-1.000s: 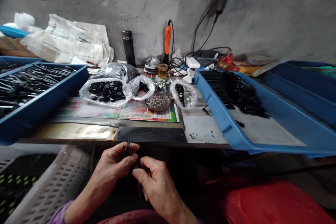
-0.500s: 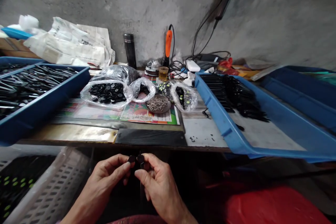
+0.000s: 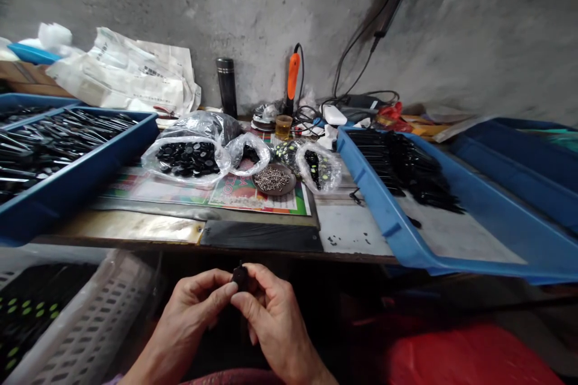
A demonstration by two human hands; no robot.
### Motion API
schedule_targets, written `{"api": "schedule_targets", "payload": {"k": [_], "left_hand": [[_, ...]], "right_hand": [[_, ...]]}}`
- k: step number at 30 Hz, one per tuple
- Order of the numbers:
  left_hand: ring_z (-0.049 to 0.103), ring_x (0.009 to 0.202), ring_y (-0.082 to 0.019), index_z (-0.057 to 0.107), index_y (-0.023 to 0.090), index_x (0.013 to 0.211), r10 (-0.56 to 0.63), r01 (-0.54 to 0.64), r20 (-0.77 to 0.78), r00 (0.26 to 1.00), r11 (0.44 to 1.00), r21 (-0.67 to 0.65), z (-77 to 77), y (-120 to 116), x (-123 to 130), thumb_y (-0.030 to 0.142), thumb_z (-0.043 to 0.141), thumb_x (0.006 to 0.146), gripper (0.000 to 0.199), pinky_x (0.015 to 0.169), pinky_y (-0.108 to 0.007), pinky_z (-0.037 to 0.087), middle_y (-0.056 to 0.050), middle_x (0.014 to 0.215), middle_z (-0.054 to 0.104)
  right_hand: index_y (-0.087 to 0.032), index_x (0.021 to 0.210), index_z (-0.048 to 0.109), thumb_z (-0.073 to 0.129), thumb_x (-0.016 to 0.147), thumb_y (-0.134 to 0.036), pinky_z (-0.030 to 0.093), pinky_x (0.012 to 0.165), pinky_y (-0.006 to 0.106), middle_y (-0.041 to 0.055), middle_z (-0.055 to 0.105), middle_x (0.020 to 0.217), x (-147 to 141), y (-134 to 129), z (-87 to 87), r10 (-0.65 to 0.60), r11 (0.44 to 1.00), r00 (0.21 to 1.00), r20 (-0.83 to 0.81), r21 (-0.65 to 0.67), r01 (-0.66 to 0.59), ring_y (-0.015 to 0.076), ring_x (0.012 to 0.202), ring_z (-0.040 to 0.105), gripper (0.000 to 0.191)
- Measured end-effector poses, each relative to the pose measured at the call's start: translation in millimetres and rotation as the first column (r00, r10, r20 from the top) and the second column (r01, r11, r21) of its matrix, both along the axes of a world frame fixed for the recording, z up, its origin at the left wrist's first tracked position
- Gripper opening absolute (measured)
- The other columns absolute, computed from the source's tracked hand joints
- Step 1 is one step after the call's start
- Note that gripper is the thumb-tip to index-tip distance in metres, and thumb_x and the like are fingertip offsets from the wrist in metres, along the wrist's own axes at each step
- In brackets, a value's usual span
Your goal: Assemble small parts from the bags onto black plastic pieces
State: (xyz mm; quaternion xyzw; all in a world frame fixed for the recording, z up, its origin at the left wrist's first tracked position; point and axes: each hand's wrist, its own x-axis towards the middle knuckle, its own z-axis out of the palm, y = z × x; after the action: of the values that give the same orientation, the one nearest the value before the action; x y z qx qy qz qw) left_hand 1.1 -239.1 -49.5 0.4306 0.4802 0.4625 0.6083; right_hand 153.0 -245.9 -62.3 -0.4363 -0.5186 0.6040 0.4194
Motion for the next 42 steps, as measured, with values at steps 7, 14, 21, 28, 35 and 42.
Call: {"api": "schedule_targets", "payload": {"k": [7, 14, 21, 28, 35, 42], "left_hand": [[0.035, 0.044, -0.006, 0.079, 0.015, 0.068, 0.045, -0.045, 0.008, 0.999, 0.999, -0.001, -4.0, -3, 3, 0.041, 0.080, 0.070, 0.026, 0.041, -0.018, 0.026, 0.003, 0.050, 0.055], [0.037, 0.041, -0.005, 0.078, 0.014, 0.065, 0.075, -0.074, 0.037, 0.996, 0.997, -0.029, -7.4, -6, 7, 0.042, 0.081, 0.068, 0.028, 0.041, -0.017, 0.027, 0.003, 0.046, 0.052], [0.043, 0.036, -0.007, 0.074, 0.013, 0.068, 0.058, -0.050, 0.118, 0.991, 0.996, -0.071, -10.0, -7, 11, 0.048, 0.079, 0.070, 0.036, 0.041, -0.018, 0.030, 0.005, 0.042, 0.049], [0.038, 0.047, -0.008, 0.072, 0.013, 0.067, 0.071, -0.070, -0.049, 0.996, 0.997, 0.016, -16.3, -10, 8, 0.043, 0.077, 0.073, 0.031, 0.045, -0.019, 0.031, 0.002, 0.052, 0.054], [0.046, 0.057, -0.013, 0.071, 0.014, 0.068, 0.047, -0.038, -0.130, 0.990, 0.997, 0.074, -25.7, -13, 9, 0.044, 0.071, 0.079, 0.032, 0.054, -0.022, 0.038, -0.001, 0.061, 0.058], [0.051, 0.055, -0.014, 0.063, 0.017, 0.069, 0.024, -0.025, 0.012, 1.000, 0.996, 0.086, -27.7, -4, 13, 0.057, 0.071, 0.077, 0.041, 0.054, -0.024, 0.040, -0.001, 0.058, 0.060]], "right_hand": [[-0.015, 0.109, 0.069, 0.071, 0.086, -0.049, 0.034, 0.037, 0.015, 0.0005, 0.058, 0.071, -1, -2, -8.3, -0.033, 0.999, 0.999, -0.006, 0.021, 0.033, 0.0046, 0.042, 0.044, 0.042], [-0.017, 0.110, 0.072, 0.071, 0.085, -0.053, 0.036, 0.036, 0.017, 0.0027, 0.062, 0.076, -4, -4, -16.4, -0.069, 0.997, 0.997, -0.019, 0.041, 0.070, 0.0059, 0.042, 0.046, 0.044], [-0.019, 0.116, 0.069, 0.067, 0.089, -0.052, 0.042, 0.039, 0.017, 0.0059, 0.066, 0.089, -8, -6, -23.1, -0.061, 0.995, 0.998, -0.024, 0.077, 0.063, 0.0070, 0.046, 0.051, 0.042], [-0.015, 0.095, 0.066, 0.062, 0.091, -0.049, 0.037, 0.043, 0.017, 0.0003, 0.056, 0.075, 1, 4, -1.0, -0.079, 0.991, 0.988, 0.135, 0.115, 0.064, 0.0060, 0.046, 0.045, 0.035], [-0.018, 0.076, 0.054, 0.056, 0.092, -0.048, 0.028, 0.039, 0.018, -0.0058, 0.039, 0.055, 5, 11, 4.6, -0.033, 0.993, 0.951, 0.309, 0.121, -0.005, 0.0071, 0.042, 0.035, 0.034], [-0.019, 0.077, 0.052, 0.057, 0.088, -0.064, 0.019, 0.037, 0.019, -0.0051, 0.045, 0.053, 0, 16, -9.8, -0.033, 0.998, 0.990, 0.135, 0.058, 0.025, 0.0058, 0.039, 0.031, 0.047]]}}
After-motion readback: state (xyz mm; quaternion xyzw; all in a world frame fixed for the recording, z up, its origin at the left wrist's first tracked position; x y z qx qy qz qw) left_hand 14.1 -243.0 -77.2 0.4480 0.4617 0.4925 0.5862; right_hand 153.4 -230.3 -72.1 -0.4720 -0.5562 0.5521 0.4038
